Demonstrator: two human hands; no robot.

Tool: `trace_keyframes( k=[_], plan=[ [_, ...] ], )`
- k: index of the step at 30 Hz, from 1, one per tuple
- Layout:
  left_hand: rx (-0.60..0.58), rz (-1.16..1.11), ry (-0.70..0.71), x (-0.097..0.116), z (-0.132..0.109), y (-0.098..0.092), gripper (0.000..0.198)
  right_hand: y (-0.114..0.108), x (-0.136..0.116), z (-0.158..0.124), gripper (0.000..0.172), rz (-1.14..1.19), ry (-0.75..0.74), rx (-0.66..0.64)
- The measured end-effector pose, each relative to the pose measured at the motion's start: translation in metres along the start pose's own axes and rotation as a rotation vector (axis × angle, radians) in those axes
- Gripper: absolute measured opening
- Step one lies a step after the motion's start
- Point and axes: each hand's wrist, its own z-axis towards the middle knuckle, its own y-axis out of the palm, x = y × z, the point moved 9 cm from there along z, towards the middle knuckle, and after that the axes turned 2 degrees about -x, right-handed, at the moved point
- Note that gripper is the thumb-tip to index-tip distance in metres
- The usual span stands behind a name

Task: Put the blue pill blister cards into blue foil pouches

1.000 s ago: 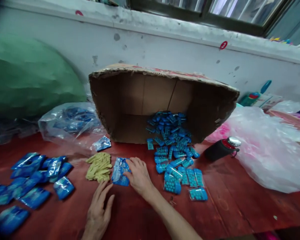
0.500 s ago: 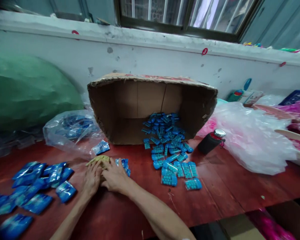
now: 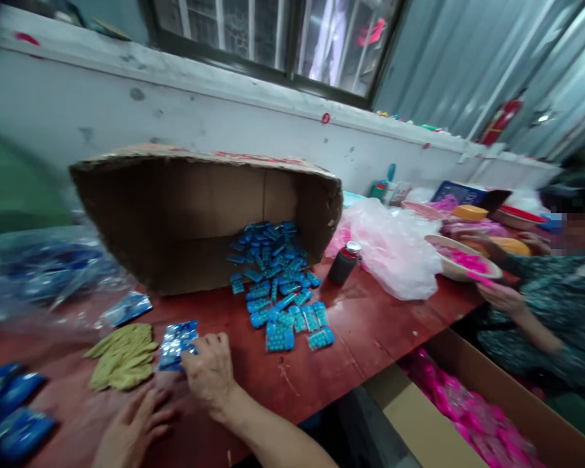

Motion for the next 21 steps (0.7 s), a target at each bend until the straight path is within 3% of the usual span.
trace_keyframes(
  k=[2,5,7,11,14,15,21],
  plan=[
    [-0.039,-0.128,-0.173,0.005,-0.012,0.02,0.05,-0.014,-0.01,-0.009,0.019,0.064,-0.012,0.019],
    [-0.109,-0.33,-0.265,0.02,-0.022,0.041,0.04,-0.026,-0.022,-0.023,0.023,0.209,-0.012,0.03],
    [-0.135,-0.444,-0.283,0.026,-0.027,0.044,0.035,-0.028,-0.022,-0.028,0.023,0.362,0.033,0.032],
    [-0.119,-0.517,-0.28,0.024,-0.034,0.035,0.032,-0.01,-0.003,-0.032,0.037,0.896,0.284,0.049],
    [-0.108,-0.467,-0.273,0.021,-0.034,0.028,0.032,0.018,0.006,-0.032,0.014,1.224,0.469,-0.037],
    [-0.099,-0.424,-0.257,0.021,-0.032,0.025,0.031,0.024,0.007,-0.032,0.009,1.265,0.492,-0.063],
    [-0.008,-0.193,-0.115,0.023,-0.018,0.011,0.033,0.029,0.006,-0.032,0.021,1.279,0.528,-0.069]
  ],
)
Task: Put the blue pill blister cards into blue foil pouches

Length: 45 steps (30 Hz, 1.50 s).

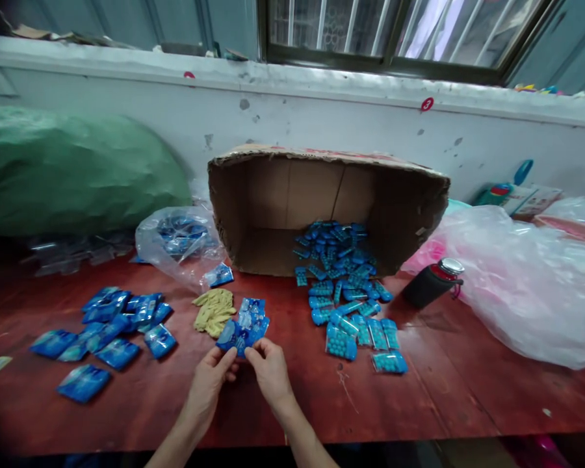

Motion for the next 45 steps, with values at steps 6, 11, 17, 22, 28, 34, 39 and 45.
trace_keyframes(
  k=[6,11,17,22,28,34,39,45],
  plan=[
    [0.021,0.209,0.102,0.019,-0.001,-0.009,0.038,0.002,0.005,-0.002,0.019,0.041,0.037,-0.019],
    [0.279,0.956,0.71,0.089,0.021,-0.021,0.048,-0.012,0.005,-0.001,0.022,0.07,0.034,0.008],
    [0.214,1.064,0.618,0.079,0.076,-0.026,0.035,-0.015,0.0,-0.004,0.024,0.11,0.023,0.016],
    [0.092,0.618,0.493,0.061,0.028,-0.015,0.05,-0.017,-0.011,-0.007,0.023,0.103,-0.025,0.03],
    [-0.112,0.0,-0.032,0.005,-0.006,0.018,0.035,0.007,-0.013,-0.012,0.022,0.215,0.001,-0.141],
    [0.064,0.021,0.005,0.007,-0.006,0.004,0.032,0.008,-0.008,-0.009,0.016,0.292,0.045,-0.004],
    [0.185,0.063,0.038,0.009,-0.011,-0.002,0.035,0.01,0.003,-0.004,0.019,0.212,0.032,0.097],
    [0.16,-0.049,-0.005,-0.002,-0.004,0.007,0.036,0.003,0.013,-0.002,0.024,0.062,0.003,0.168]
  ],
)
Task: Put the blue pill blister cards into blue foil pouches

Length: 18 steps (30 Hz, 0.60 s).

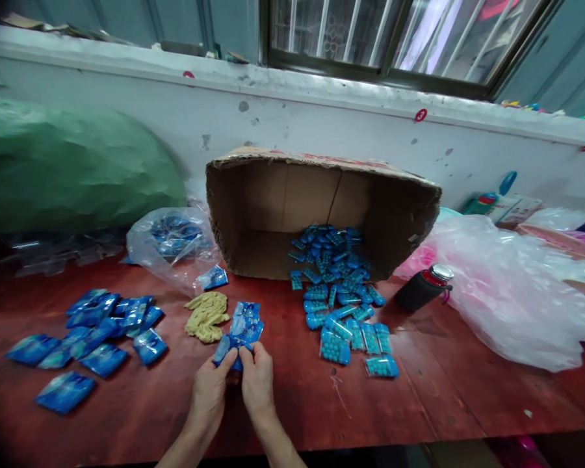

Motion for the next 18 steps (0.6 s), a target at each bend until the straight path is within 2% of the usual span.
trace_keyframes(
  k=[4,7,9,11,12,14,15,16,18],
  plan=[
    [-0.064,-0.069,-0.107,-0.009,0.002,0.004,0.034,0.0,0.0,0.0,0.03,-0.079,-0.017,-0.016],
    [-0.239,-0.096,-0.24,-0.014,-0.003,0.013,0.034,-0.002,-0.008,-0.003,0.033,-0.124,-0.043,-0.045],
    [-0.315,-0.109,-0.292,-0.015,-0.008,0.015,0.033,-0.008,-0.02,-0.003,0.037,-0.198,-0.079,-0.094],
    [-0.29,-0.131,-0.297,-0.013,-0.01,0.009,0.029,-0.022,-0.038,0.001,0.037,-0.441,-0.179,-0.131],
    [-0.253,-0.145,-0.3,-0.013,-0.01,0.005,0.027,-0.032,-0.05,0.005,0.034,-0.656,-0.261,-0.114],
    [-0.192,-0.179,-0.328,-0.016,-0.012,-0.001,0.024,-0.065,-0.068,0.017,0.017,-1.148,-0.335,0.059],
    [-0.175,-0.196,-0.353,-0.018,-0.014,-0.002,0.022,-0.083,-0.072,0.025,0.019,-1.375,-0.302,0.168],
    [-0.168,-0.217,-0.378,-0.021,-0.016,-0.002,0.02,-0.097,-0.074,0.032,0.024,-1.433,-0.28,0.208],
    [-0.166,-0.262,-0.422,-0.025,-0.021,-0.001,0.015,-0.108,-0.07,0.043,0.027,-1.499,-0.273,0.211]
  ],
)
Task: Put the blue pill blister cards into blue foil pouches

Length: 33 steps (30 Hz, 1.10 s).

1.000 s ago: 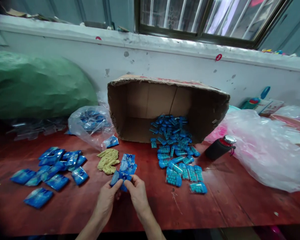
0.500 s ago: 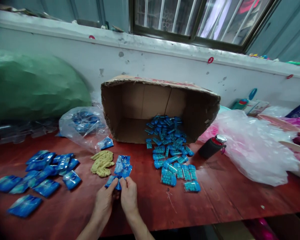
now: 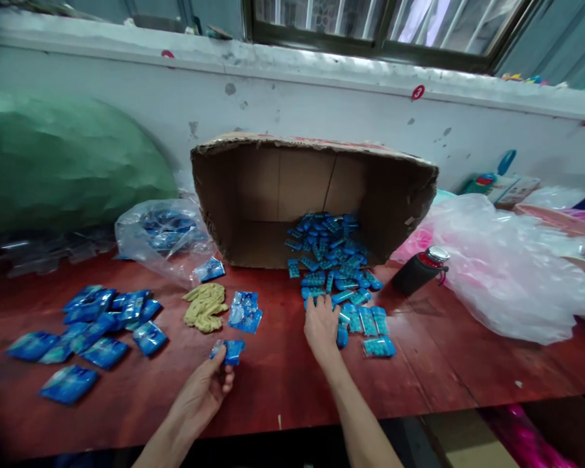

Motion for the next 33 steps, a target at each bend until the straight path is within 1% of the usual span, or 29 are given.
trace_keyframes(
  k=[2,5,8,10,16,18,21,22,23,24,26,27,28,29,31,33],
  plan=[
    [-0.002,-0.041,-0.042,-0.005,-0.002,0.001,0.012,0.01,-0.007,0.0,0.028,-0.004,-0.056,-0.022],
    [0.019,-0.085,-0.097,-0.01,-0.005,-0.001,0.012,0.021,-0.036,-0.012,0.03,-0.004,-0.19,-0.049],
    [0.045,-0.126,-0.151,-0.013,-0.007,-0.002,0.017,0.022,-0.067,-0.029,0.031,0.002,-0.377,-0.05],
    [0.044,-0.158,-0.179,-0.015,-0.008,-0.001,0.02,0.018,-0.08,-0.036,0.033,0.009,-0.474,-0.044],
    [0.037,-0.226,-0.221,-0.019,-0.009,0.002,0.021,0.006,-0.106,-0.056,0.041,0.122,-0.622,-0.03],
    [0.035,-0.237,-0.217,-0.017,-0.008,0.002,0.022,0.007,-0.11,-0.066,0.039,0.175,-0.671,-0.046],
    [0.03,-0.257,-0.192,-0.011,-0.005,-0.001,0.019,0.01,-0.109,-0.08,0.034,0.258,-0.741,-0.095],
    [0.03,-0.262,-0.183,-0.009,-0.005,-0.003,0.019,0.009,-0.107,-0.082,0.034,0.282,-0.732,-0.091],
    [0.029,-0.267,-0.172,-0.008,-0.004,-0.004,0.019,0.007,-0.102,-0.081,0.035,0.299,-0.685,-0.074],
    [0.029,-0.266,-0.161,-0.007,-0.003,-0.006,0.019,0.005,-0.097,-0.077,0.034,0.304,-0.595,-0.052],
    [0.035,-0.246,-0.121,-0.005,-0.002,-0.008,0.019,0.004,-0.083,-0.066,0.033,0.268,-0.336,-0.025],
    [0.043,-0.226,-0.092,-0.005,-0.001,-0.01,0.018,0.006,-0.08,-0.063,0.037,0.239,-0.216,-0.033],
    [0.054,-0.199,-0.061,-0.003,-0.001,-0.011,0.017,0.009,-0.079,-0.061,0.041,0.213,-0.132,-0.056],
    [0.063,-0.17,-0.026,-0.002,-0.001,-0.012,0.016,0.013,-0.082,-0.06,0.042,0.2,-0.087,-0.082],
    [0.064,-0.12,0.048,0.003,-0.001,-0.013,0.016,0.019,-0.093,-0.06,0.037,0.252,-0.084,-0.114],
    [0.056,-0.093,0.118,0.008,-0.001,-0.014,0.018,0.022,-0.095,-0.059,0.031,0.431,-0.089,-0.108]
  ],
)
